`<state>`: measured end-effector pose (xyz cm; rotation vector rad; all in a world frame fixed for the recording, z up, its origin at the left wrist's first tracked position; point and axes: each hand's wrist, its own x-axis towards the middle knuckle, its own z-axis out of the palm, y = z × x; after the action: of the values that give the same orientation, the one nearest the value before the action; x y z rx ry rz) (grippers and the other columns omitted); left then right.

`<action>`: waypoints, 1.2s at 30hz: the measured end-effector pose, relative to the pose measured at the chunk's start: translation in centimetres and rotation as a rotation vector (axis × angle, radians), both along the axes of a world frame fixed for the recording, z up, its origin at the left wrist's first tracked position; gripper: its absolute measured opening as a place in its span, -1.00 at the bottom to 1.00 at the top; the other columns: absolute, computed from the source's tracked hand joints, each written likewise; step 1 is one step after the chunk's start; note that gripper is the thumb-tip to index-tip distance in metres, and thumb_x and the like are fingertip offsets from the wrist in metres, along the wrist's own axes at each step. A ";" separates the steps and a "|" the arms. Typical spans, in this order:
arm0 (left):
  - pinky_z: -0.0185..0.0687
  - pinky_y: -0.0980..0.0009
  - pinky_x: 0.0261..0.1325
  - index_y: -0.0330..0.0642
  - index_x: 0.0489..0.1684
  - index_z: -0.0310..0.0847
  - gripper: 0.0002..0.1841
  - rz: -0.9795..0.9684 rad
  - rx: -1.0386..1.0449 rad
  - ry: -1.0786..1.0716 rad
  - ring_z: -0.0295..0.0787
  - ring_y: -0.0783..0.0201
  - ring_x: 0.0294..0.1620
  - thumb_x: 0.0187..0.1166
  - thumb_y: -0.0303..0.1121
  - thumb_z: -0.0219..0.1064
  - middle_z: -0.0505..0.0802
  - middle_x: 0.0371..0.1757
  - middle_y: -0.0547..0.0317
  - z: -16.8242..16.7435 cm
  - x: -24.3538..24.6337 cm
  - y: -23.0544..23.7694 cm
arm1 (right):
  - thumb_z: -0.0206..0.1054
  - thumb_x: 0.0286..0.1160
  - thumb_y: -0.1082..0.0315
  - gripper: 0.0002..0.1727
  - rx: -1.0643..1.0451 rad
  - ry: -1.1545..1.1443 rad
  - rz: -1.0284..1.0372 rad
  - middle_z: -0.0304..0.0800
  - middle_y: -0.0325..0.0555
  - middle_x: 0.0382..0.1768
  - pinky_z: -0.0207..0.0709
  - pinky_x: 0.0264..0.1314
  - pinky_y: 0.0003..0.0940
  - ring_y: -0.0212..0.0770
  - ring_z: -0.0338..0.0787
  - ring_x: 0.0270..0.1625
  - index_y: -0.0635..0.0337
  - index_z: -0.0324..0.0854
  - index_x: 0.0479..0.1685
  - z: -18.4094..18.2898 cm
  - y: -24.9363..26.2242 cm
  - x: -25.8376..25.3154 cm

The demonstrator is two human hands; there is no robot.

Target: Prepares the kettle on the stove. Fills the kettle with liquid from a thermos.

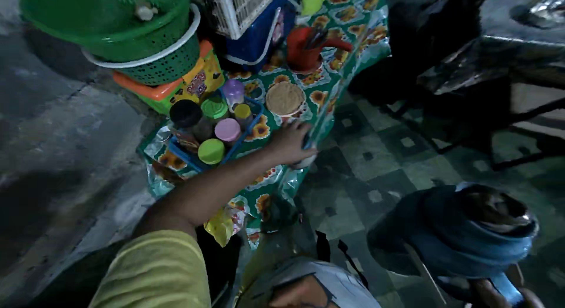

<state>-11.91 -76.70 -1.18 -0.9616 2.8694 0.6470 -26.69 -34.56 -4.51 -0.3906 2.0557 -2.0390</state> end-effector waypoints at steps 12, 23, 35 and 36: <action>-0.15 -0.64 0.64 -0.29 0.83 0.17 -0.19 -0.196 -0.148 0.107 -0.05 -0.61 0.81 0.68 0.01 0.33 0.09 0.85 -0.50 -2.0 0.7 13.6 | 0.57 0.02 0.35 -0.82 0.249 0.007 -0.441 0.82 -0.50 -0.38 0.72 -0.20 -0.63 -0.63 0.78 -0.31 0.04 0.76 -0.35 1.1 20.6 12.3; 0.68 0.19 -0.20 -0.15 -0.08 0.64 -0.56 -1.884 0.046 1.216 0.79 0.03 -0.26 0.83 0.03 0.00 0.82 -0.29 -0.02 3.6 -10.6 50.7 | 0.66 0.05 0.35 -0.78 0.193 -0.174 -0.716 0.81 -0.42 -0.32 0.67 -0.09 -0.68 -0.69 0.73 -0.23 0.17 0.77 -0.36 1.5 31.5 24.4; 0.65 0.53 -0.36 -0.30 -0.41 0.65 -0.63 -1.944 1.246 0.900 0.70 0.41 -0.43 0.75 -0.26 0.06 0.78 -0.42 0.08 2.8 -11.5 76.1 | 0.65 0.04 0.21 -0.78 0.412 -0.236 -1.725 0.88 -0.49 -0.37 0.77 -0.19 -0.59 -0.61 0.83 -0.30 0.01 0.81 -0.34 3.2 33.9 36.7; 0.63 0.57 -0.37 -0.29 -0.37 0.64 -0.62 -1.889 1.350 0.801 0.66 0.49 -0.44 0.78 -0.24 0.05 0.77 -0.40 0.15 2.8 -11.5 77.2 | 0.65 0.04 0.19 -0.78 0.438 -0.238 -1.781 0.89 -0.48 -0.39 0.77 -0.20 -0.58 -0.59 0.83 -0.31 0.00 0.80 -0.34 3.7 34.4 37.7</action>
<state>-23.42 0.46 1.59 1.9765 1.3383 1.9317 11.01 -0.18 -0.77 2.3082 2.7000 -1.6107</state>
